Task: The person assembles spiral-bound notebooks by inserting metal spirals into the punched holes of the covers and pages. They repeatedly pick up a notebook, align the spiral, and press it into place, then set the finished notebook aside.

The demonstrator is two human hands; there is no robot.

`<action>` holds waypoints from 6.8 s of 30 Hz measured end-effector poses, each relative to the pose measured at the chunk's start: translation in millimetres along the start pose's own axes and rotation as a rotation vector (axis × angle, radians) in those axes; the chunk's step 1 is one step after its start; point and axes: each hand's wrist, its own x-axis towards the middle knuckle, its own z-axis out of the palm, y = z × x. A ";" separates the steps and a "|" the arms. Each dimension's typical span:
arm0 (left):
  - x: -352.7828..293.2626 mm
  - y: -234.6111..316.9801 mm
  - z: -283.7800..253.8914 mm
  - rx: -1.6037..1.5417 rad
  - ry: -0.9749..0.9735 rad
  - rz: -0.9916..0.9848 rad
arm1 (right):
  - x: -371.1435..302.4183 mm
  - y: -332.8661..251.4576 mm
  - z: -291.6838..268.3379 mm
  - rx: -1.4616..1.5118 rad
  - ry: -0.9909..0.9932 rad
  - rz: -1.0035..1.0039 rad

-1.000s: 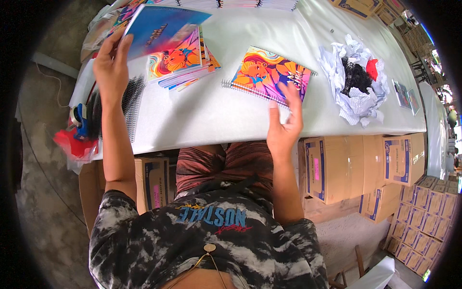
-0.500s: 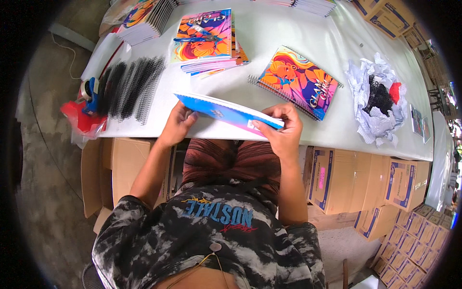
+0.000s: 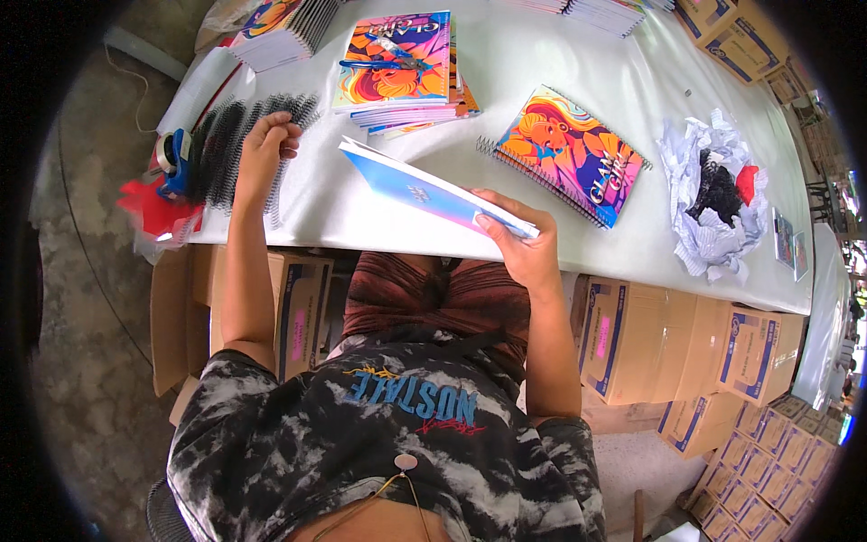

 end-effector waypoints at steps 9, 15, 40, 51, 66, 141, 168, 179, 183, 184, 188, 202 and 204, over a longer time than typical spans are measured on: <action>-77.8 56.4 35.1 0.269 -0.601 0.137 | 7.2 0.1 3.9 0.021 0.055 0.056; -58.3 53.1 31.7 0.256 -0.487 0.206 | 8.3 0.5 4.7 -0.052 0.004 -0.077; -28.7 116.4 38.0 1.099 -0.689 0.828 | 2.3 -4.2 5.2 -0.191 -0.049 -0.080; -35.7 125.4 42.9 1.140 -0.513 0.985 | -1.2 2.8 4.6 -0.232 -0.060 -0.161; -67.1 29.9 40.7 0.901 0.094 1.519 | -7.7 5.6 23.7 -0.321 -0.037 -0.370; -107.0 40.6 115.7 0.729 0.005 1.364 | -14.8 5.9 54.0 -0.404 0.044 -0.394; -103.4 75.2 133.4 -0.426 -0.744 -0.004 | 7.5 -58.7 12.8 -0.155 0.175 0.126; -86.0 83.4 132.1 -0.354 -0.920 -0.014 | 1.1 -56.2 28.6 -0.353 0.254 -0.078; -83.9 88.4 139.4 -0.203 -1.002 0.109 | -4.0 -63.2 16.6 -0.486 0.299 -0.148; -86.9 93.5 141.0 -0.136 -1.001 0.192 | -4.5 -69.9 6.4 -0.510 0.337 -0.216; -80.2 108.5 167.5 0.031 -0.649 0.432 | -5.3 -89.5 -30.3 -0.533 0.884 -0.392; -37.5 -9.2 285.5 0.349 -0.018 0.523 | 7.7 65.0 -100.2 -0.739 1.126 -0.034; -38.0 -4.4 283.8 0.378 -0.044 0.467 | 11.1 65.8 -101.3 -0.695 1.145 -0.039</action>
